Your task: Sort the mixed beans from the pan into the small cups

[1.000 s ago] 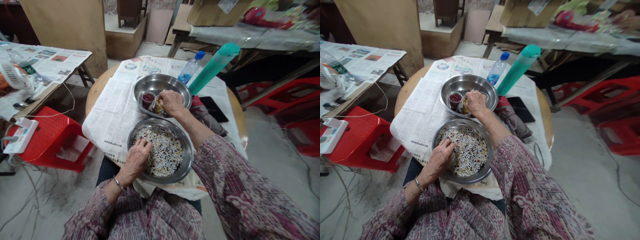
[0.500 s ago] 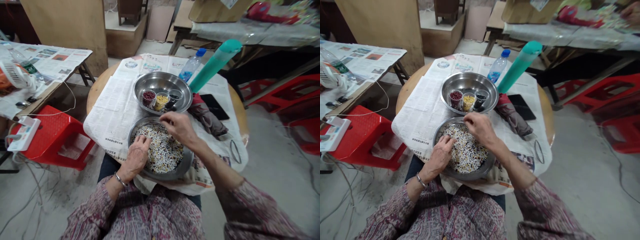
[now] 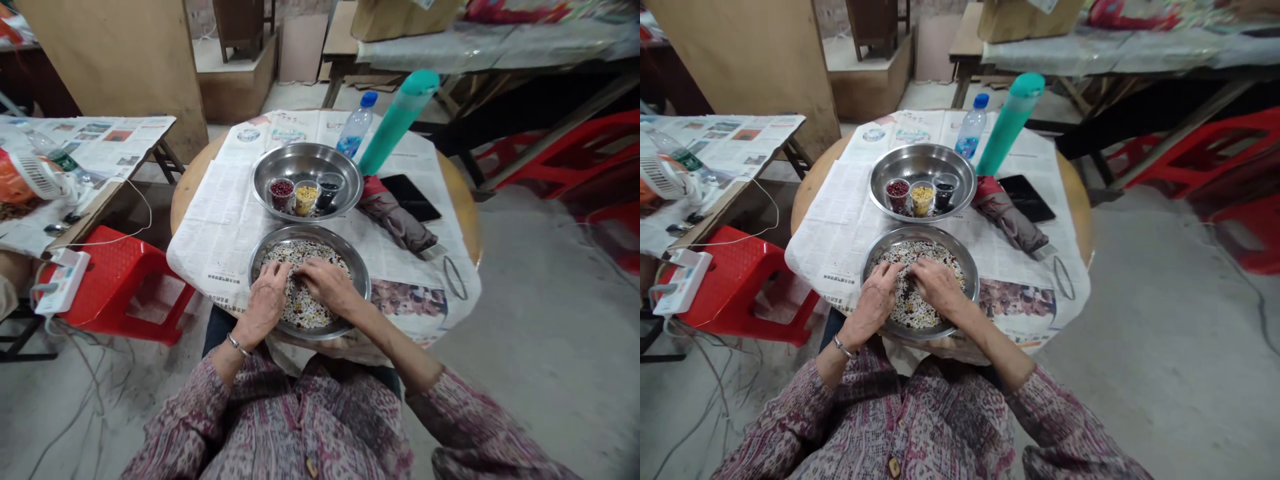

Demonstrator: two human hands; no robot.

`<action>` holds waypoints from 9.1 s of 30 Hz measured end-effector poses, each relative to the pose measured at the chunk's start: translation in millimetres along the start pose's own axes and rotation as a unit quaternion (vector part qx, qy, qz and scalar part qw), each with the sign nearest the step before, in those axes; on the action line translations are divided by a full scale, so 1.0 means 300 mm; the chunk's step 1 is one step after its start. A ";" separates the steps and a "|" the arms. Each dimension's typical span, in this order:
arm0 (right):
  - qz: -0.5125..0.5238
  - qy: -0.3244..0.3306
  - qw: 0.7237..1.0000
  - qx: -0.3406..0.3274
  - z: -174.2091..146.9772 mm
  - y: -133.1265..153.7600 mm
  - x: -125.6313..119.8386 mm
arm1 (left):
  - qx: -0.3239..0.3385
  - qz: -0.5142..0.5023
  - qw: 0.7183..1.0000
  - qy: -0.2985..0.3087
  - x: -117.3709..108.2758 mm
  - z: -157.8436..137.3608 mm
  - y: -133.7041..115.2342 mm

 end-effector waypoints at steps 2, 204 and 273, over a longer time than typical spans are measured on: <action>0.000 -0.029 0.998 0.055 0.025 -0.049 -0.019 | 0.003 -0.009 1.000 -0.001 0.000 0.001 0.003; -0.180 0.024 0.980 0.085 -0.088 -0.031 -0.074 | 0.010 -0.023 0.997 -0.078 -0.002 -0.032 0.013; 0.043 -0.004 0.985 0.169 0.011 -0.070 -0.006 | 0.043 -0.012 0.995 0.085 0.057 0.190 0.009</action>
Point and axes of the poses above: each hand's wrist, its own z-axis towards the middle knuckle, its own x-axis out of the palm, y = z × x, the point moved 4 cm from there along z, towards the middle knuckle, and after that the axes turned 7 degrees about -z, right-handed, at the moved point
